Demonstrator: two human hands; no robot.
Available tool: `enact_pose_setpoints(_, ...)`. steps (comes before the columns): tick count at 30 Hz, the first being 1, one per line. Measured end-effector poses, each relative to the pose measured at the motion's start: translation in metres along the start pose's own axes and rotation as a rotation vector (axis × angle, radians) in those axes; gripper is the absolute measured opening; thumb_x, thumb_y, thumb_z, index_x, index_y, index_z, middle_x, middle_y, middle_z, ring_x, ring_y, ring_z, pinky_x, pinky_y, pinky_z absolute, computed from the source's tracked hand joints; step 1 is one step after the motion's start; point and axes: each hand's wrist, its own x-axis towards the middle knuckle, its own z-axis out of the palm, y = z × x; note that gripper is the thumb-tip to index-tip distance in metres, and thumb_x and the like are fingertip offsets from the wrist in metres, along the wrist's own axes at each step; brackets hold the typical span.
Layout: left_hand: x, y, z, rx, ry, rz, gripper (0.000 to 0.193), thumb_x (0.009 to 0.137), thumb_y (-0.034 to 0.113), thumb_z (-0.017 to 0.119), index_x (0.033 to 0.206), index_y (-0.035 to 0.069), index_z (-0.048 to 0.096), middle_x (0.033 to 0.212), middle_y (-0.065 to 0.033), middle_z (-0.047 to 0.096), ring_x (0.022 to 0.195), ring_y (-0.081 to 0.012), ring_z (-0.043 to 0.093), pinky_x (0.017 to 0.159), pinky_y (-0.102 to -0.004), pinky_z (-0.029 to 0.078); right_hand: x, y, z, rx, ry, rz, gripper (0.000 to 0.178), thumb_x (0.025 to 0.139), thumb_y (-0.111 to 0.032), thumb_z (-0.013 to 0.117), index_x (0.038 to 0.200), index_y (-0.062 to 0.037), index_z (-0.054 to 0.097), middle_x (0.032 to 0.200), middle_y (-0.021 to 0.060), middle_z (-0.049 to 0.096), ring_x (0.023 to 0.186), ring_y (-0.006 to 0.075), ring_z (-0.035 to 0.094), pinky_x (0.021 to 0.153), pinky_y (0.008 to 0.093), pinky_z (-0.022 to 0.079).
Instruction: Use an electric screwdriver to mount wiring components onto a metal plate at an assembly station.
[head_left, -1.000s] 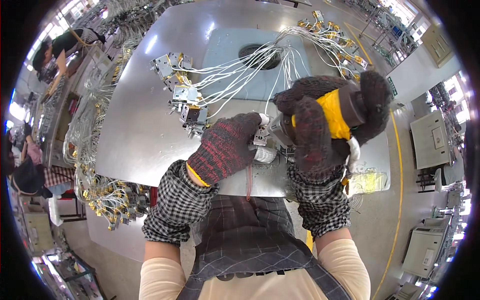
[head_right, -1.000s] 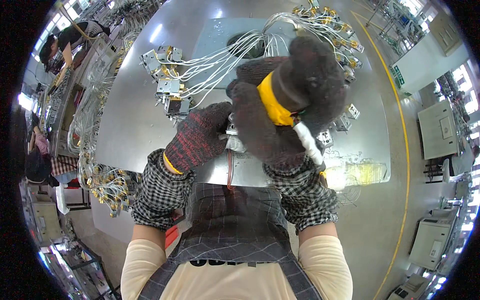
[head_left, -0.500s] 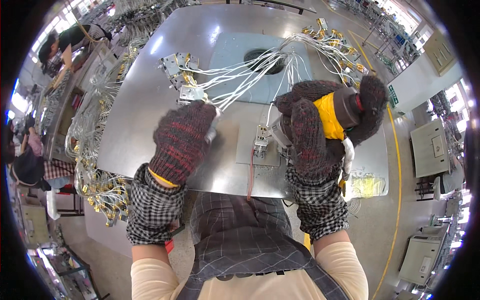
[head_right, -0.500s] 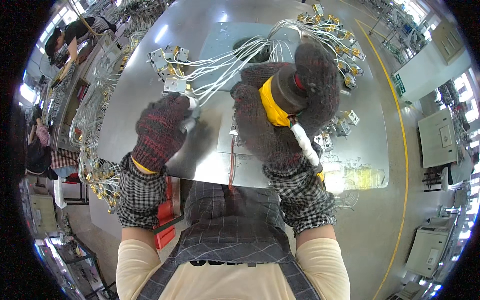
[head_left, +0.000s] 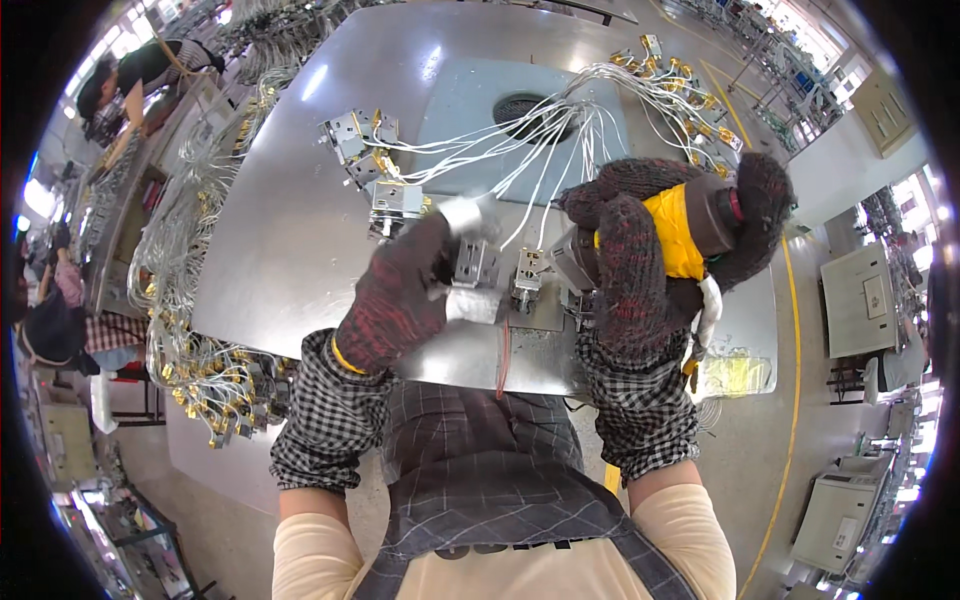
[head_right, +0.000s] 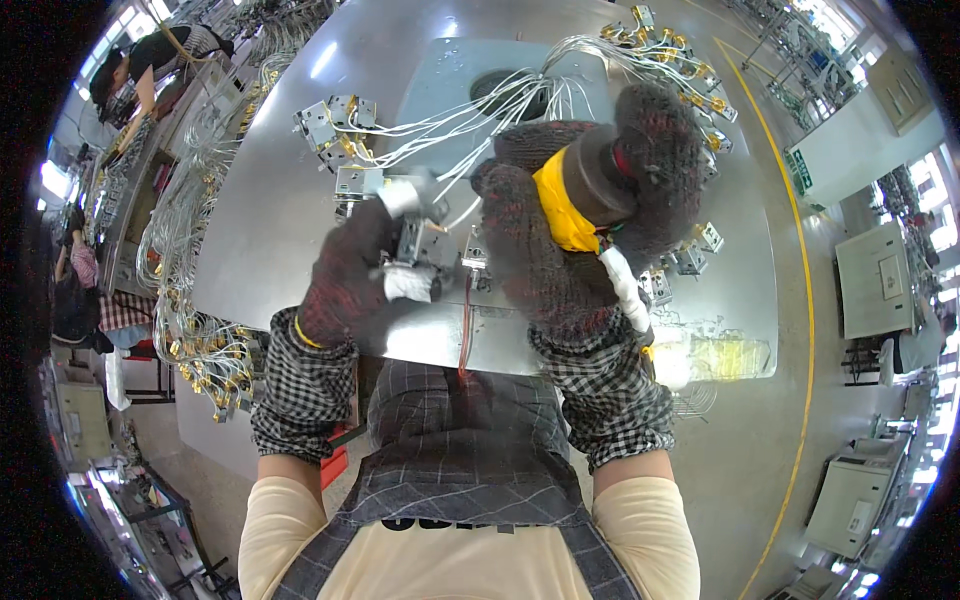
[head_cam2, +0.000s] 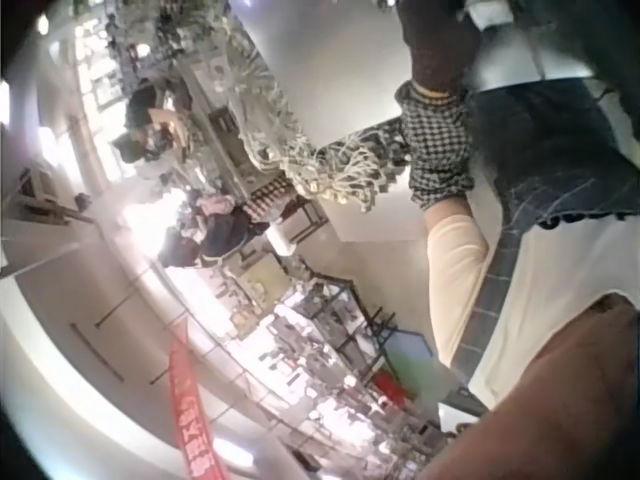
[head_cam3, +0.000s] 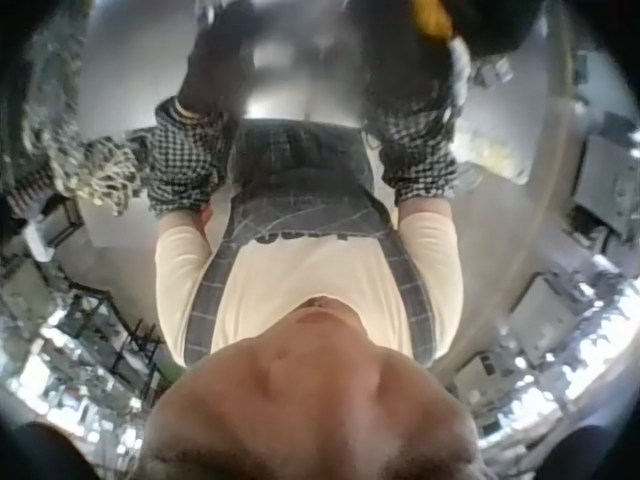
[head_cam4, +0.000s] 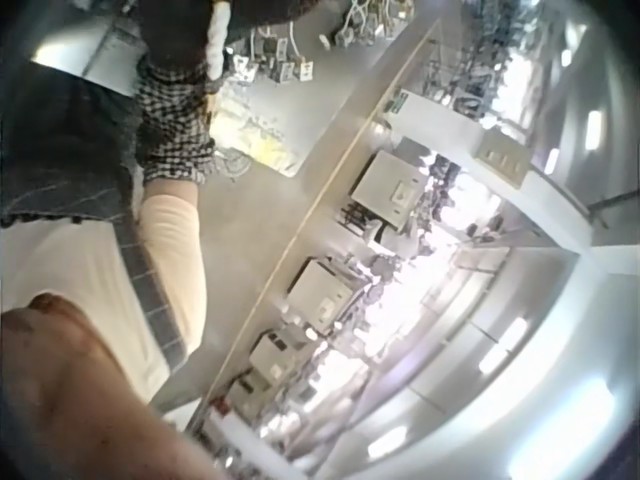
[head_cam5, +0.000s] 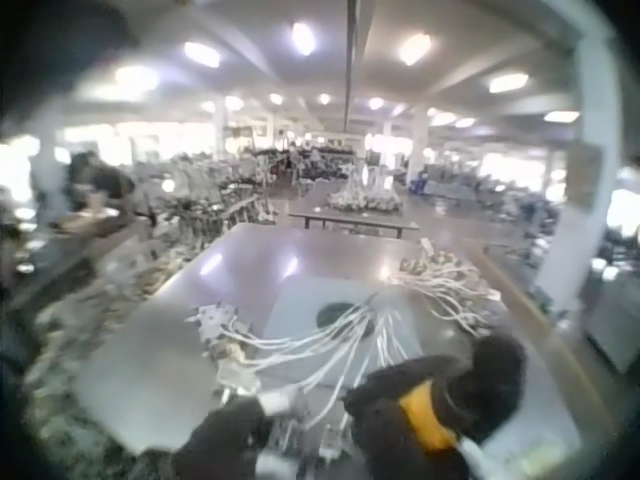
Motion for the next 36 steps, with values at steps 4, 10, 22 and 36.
enact_pose_setpoints(4,-0.007,-0.006,0.008,0.017,-0.049,-0.014,0.067,0.073,0.033,0.085,0.129,0.005,0.058,0.090,-0.0116,0.067,0.084,-0.0218,0.069,0.073,-0.0343,0.054,0.005,-0.003,0.003,-0.094,0.079,0.066,0.077,0.087,-0.006,0.066,0.148,-0.0166,0.021,0.104,0.0178,0.062,0.084,0.0240,0.066,0.073,0.0418,0.060)
enact_pose_setpoints(10,0.020,0.027,0.041,0.148,-0.019,0.216,0.072,0.069,0.023,0.087,0.132,0.007,0.057,0.095,-0.0085,0.067,0.078,-0.0191,0.065,0.070,-0.0320,0.053,0.025,0.004,-0.019,-0.200,0.204,-0.082,0.075,0.090,-0.012,0.061,0.148,-0.0099,0.014,0.090,0.0209,0.065,0.068,0.0242,0.067,0.061,0.0412,0.060)
enact_pose_setpoints(22,0.027,0.028,0.033,0.341,-0.118,0.084,0.064,0.072,0.038,0.082,0.123,0.006,0.059,0.104,-0.0162,0.068,0.093,-0.0314,0.068,0.081,-0.0398,0.055,0.011,-0.004,0.002,-0.044,0.261,0.130,0.076,0.087,-0.001,0.066,0.149,-0.0145,0.023,0.092,0.0188,0.066,0.071,0.0271,0.069,0.063,0.0395,0.061)
enact_pose_setpoints(36,0.022,0.013,-0.049,1.022,0.107,0.028,0.057,0.069,0.023,0.079,0.122,0.013,0.059,0.108,-0.0110,0.067,0.106,-0.0288,0.059,0.096,-0.0474,0.040,0.004,-0.002,0.001,-0.157,0.064,0.076,0.073,0.088,-0.002,0.065,0.148,-0.0132,0.025,0.095,0.0180,0.066,0.076,0.0256,0.069,0.064,0.0378,0.061)
